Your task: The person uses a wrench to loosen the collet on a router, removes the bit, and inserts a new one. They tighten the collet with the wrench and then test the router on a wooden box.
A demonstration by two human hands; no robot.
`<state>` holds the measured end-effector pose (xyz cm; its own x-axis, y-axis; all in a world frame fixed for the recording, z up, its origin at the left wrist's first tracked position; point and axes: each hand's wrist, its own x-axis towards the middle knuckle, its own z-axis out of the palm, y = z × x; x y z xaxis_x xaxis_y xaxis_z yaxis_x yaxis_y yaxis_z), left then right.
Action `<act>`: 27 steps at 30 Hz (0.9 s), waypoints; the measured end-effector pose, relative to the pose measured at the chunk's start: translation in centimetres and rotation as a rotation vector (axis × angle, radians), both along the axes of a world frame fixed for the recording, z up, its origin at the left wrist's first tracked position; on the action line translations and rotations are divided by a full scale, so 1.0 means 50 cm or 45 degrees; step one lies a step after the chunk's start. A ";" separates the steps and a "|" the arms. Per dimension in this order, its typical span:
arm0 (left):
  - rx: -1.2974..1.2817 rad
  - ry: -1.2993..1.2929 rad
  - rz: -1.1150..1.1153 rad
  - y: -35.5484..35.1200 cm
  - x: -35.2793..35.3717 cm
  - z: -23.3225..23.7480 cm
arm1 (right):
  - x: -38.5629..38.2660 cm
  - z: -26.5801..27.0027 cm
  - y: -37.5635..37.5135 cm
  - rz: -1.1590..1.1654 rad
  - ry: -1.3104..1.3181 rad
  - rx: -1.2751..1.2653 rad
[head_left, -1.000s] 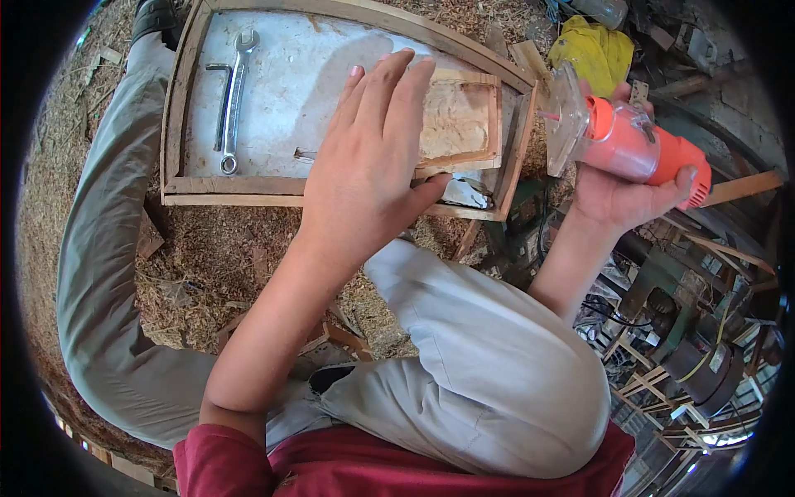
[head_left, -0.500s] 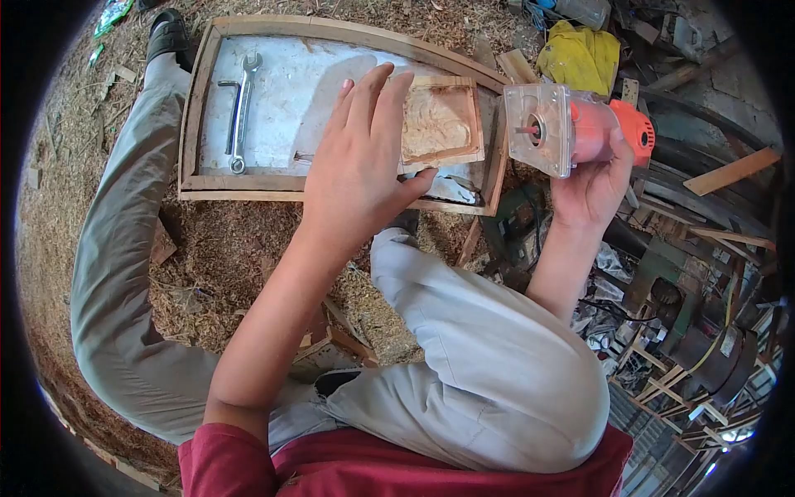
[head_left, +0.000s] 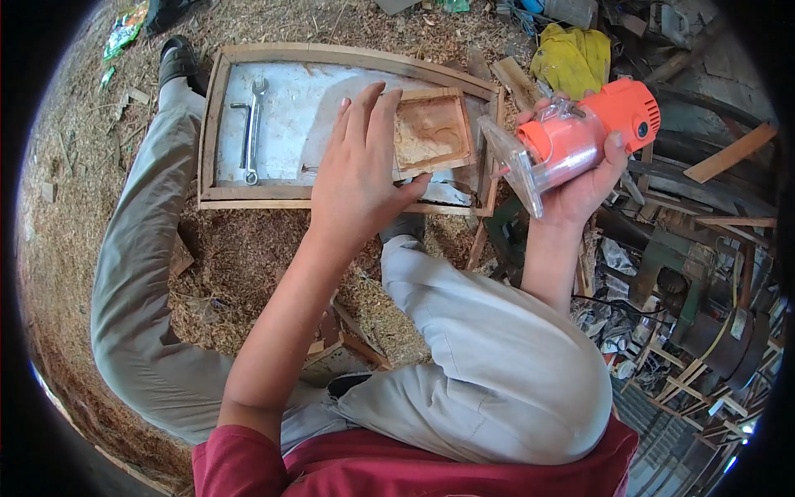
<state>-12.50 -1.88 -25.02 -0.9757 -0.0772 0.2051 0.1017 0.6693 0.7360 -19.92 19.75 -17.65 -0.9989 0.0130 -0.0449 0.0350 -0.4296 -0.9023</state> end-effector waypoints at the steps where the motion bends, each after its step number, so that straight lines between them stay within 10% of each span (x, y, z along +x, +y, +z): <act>1: 0.001 -0.005 -0.001 0.001 0.000 0.000 | 0.006 0.005 0.001 -0.002 0.009 0.011; 12: 0.400 0.254 -0.027 -0.052 0.001 -0.002 | 0.046 0.064 0.019 -0.034 -0.080 0.008; 27: 0.399 0.373 0.109 -0.267 0.238 0.432 | 0.200 0.443 -0.013 0.265 0.120 -0.157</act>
